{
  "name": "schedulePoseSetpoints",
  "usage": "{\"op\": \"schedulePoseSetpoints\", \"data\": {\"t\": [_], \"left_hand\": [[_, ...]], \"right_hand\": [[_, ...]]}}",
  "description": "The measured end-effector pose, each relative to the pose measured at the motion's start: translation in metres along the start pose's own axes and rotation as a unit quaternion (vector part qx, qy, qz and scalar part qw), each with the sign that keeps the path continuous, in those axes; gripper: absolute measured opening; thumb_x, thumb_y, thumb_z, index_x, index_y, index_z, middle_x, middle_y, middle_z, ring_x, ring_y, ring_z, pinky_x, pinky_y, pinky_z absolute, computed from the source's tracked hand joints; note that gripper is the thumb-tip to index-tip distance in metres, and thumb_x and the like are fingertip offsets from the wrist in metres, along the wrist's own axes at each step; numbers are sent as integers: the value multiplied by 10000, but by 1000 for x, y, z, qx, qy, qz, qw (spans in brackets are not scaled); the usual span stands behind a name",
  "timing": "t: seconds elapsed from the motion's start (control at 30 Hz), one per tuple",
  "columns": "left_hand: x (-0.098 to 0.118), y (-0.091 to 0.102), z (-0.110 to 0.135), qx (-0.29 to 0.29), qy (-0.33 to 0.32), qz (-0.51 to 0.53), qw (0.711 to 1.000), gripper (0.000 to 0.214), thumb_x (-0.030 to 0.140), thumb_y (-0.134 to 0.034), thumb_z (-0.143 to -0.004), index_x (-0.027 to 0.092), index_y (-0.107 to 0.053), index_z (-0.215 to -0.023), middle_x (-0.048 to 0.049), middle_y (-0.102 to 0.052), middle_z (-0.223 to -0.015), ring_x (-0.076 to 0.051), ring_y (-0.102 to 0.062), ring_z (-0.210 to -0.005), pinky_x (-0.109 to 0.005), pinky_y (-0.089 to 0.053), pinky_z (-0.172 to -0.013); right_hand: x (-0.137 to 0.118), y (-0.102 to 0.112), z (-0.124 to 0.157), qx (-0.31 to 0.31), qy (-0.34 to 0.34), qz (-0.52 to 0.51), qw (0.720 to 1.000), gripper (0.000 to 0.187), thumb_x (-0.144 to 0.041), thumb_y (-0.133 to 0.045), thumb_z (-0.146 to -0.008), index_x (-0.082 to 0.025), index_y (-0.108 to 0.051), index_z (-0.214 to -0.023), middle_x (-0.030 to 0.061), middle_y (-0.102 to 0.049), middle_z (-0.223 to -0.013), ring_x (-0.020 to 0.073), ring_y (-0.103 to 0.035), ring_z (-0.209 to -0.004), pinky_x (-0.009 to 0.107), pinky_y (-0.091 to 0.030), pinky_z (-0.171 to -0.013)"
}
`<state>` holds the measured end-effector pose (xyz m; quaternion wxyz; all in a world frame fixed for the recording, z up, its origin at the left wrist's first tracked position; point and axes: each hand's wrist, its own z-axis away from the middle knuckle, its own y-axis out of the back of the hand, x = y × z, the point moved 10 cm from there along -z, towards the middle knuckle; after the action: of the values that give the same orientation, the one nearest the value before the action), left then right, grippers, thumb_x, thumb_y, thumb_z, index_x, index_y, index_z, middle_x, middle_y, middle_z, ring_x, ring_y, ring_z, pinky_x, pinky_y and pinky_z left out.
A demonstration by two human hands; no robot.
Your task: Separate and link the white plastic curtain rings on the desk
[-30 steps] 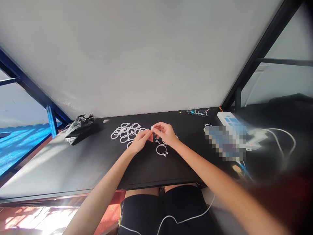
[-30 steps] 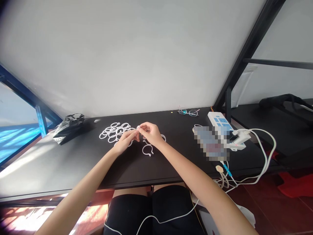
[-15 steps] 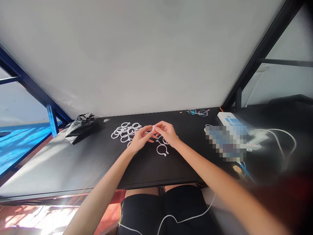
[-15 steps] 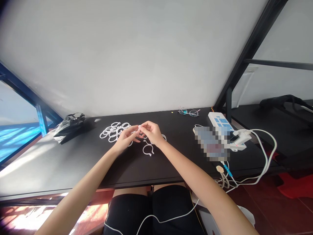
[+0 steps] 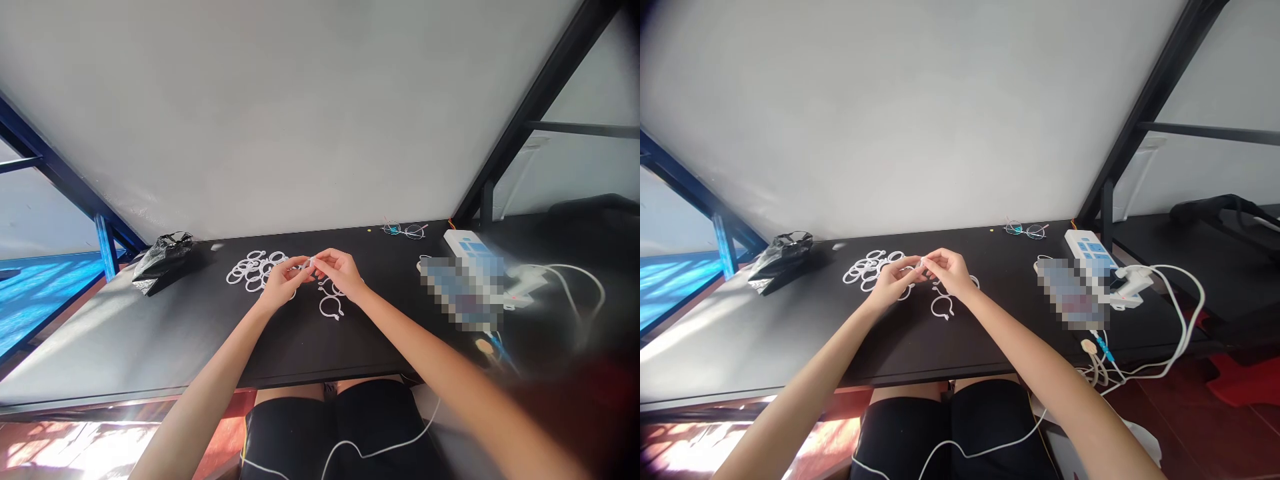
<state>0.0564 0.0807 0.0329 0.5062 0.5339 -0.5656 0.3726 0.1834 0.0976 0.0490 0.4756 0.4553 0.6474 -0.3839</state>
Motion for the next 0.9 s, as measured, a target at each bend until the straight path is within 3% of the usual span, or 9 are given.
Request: {"op": "schedulePoseSetpoints", "data": {"t": [0.1,0.2,0.3,0.37,0.47,0.63,0.77,0.9], "left_hand": [[14,29,2,108,-58,-139,983,399,446,-724,-776,192,-683,-1080,-80,-715,-993,-241,-676,-888,-395,-492,-904],[27,54,5,185,-108,-282,935,339,439,-695,-788,197,-701,-1025,-100,-717,-991,-283,-648,-965,-440,-417,-987],[23,69,3,211,-109,-389,890,280,435,-687,-776,207,-709,-936,-114,-717,-962,-324,-629,-985,-504,-309,-1063],[13,76,1,211,-92,-419,878,266,431,-701,-749,217,-705,-907,-121,-716,-950,-355,-606,-1027,-528,-294,-1055],[-1,77,-2,192,-64,-442,874,273,413,-693,-745,219,-692,-938,-124,-710,-967,-373,-581,-1061,-529,-319,-1020],[-8,71,-3,163,-33,-461,872,311,417,-624,-807,196,-665,-1022,-151,-670,-1084,-380,-550,-1094,-523,-350,-974],[1,65,-2,168,-58,-449,876,264,393,-577,-850,204,-658,-1016,-134,-659,-1060,-354,-549,-1069,-505,-356,-966],[13,50,-1,152,-114,-417,889,183,327,-529,-884,222,-651,-971,-94,-665,-1034,-298,-570,-1024,-469,-357,-985]], "right_hand": [[-3,3,0,-12,5,74,997,360,-496,-744,-716,-174,-631,-833,16,-664,-691,129,-609,-582,245,-488,-524],[0,-8,5,-103,-3,176,979,321,-478,-742,-728,-182,-625,-775,-10,-632,-609,111,-558,-519,232,-432,-499],[5,-20,12,-180,11,298,937,265,-414,-772,-714,-189,-652,-787,-16,-646,-640,97,-527,-530,232,-404,-538],[6,-26,15,-199,36,361,910,237,-369,-787,-704,-193,-662,-802,-6,-667,-719,106,-540,-587,230,-385,-555],[7,-32,16,-200,70,402,891,163,-277,-766,-728,-189,-657,-810,10,-662,-838,122,-563,-684,229,-371,-575],[4,-26,12,-156,83,410,895,95,-86,-647,-773,-175,-637,-804,5,-610,-846,103,-547,-688,222,-373,-607],[1,-16,9,-122,83,442,885,96,-136,-696,-763,-184,-634,-818,-7,-591,-815,100,-519,-654,228,-357,-605],[8,-16,8,-133,66,452,880,91,-123,-669,-771,-187,-634,-826,-3,-613,-783,116,-533,-671,231,-357,-603]]}}
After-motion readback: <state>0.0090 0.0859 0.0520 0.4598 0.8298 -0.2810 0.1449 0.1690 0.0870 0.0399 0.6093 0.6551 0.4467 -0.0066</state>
